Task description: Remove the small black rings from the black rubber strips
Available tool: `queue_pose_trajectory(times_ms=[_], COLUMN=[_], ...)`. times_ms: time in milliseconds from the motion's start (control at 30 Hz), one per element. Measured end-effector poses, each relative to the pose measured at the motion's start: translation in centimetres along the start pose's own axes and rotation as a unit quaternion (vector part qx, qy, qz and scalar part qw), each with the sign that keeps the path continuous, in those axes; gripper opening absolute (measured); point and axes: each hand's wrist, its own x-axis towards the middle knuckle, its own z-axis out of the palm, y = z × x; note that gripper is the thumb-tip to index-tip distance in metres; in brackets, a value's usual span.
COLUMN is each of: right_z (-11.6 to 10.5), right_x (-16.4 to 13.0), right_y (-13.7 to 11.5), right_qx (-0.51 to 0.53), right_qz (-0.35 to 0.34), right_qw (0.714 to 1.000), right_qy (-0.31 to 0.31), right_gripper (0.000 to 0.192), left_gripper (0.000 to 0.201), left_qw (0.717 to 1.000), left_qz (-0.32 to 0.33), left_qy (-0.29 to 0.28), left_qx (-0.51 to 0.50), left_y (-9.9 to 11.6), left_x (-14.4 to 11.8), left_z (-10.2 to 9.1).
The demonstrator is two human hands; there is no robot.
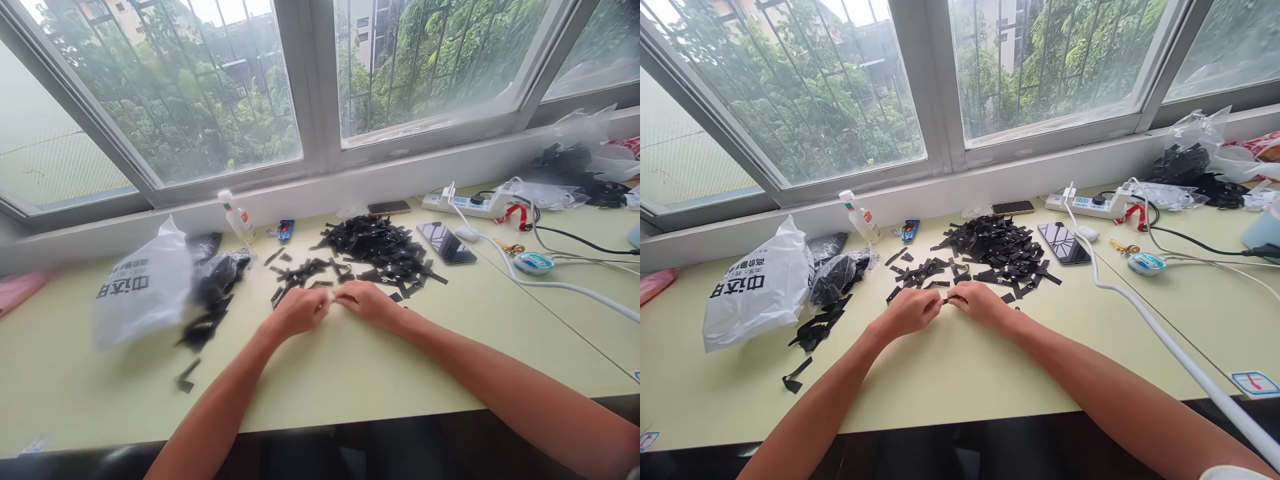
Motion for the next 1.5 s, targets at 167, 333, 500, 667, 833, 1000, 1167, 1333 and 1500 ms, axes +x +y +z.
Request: queue_pose_trajectory(times_ms=[167, 333, 500, 667, 833, 1000, 1167, 1333, 1500], right_z=[0.0, -0.4, -1.5, -2.5, -2.3, -2.2, -2.3, -2.4, -2.4], right_x=[-0.1, -0.1, 0.2, 0.2, 0.0, 0.1, 0.2, 0.4, 0.5], right_y=[0.3, 0.1, -0.3, 0.1, 0.7, 1.1, 1.5, 1.3, 1.1], right_qx=[-0.004, 0.001, 0.011, -0.029, -0.083, -0.09, -0.106, -0.104, -0.095], right_qz=[-0.006, 0.003, 0.086, 0.137, 0.108, 0.119, 0.149, 0.16, 0.163], right_qw=[1.0, 1.0, 0.993, 0.988, 0.99, 0.988, 0.983, 0.981, 0.98], right_qy=[0.007, 0.005, 0.083, 0.072, 0.019, 0.025, 0.027, 0.02, 0.061], right_gripper=[0.018, 0.016, 0.023, 0.02, 0.021, 0.024, 0.032, 0.02, 0.009], left_gripper=[0.031, 0.034, 0.032, 0.023, 0.022, 0.02, 0.021, 0.021, 0.006], left_qw=[1.0, 0.998, 0.998, 0.999, 0.997, 0.998, 0.997, 0.997, 1.0], left_qz=[0.001, 0.008, 0.006, -0.026, -0.073, -0.036, 0.023, -0.008, -0.02], left_qy=[-0.016, -0.054, -0.07, -0.04, 0.025, 0.035, -0.05, -0.073, 0.015], left_qx=[-0.026, -0.019, -0.005, -0.023, -0.018, -0.029, -0.053, 0.0, 0.011], left_y=[-0.1, -0.6, -1.1, -2.5, -4.3, -3.3, -1.8, -2.5, -1.7], left_x=[-0.1, -0.3, -0.4, -0.4, -0.3, -0.2, -0.2, -0.3, 0.0], left_z=[-0.7, -0.9, -1.0, -0.5, 0.0, -0.4, -1.0, -1.0, -0.5])
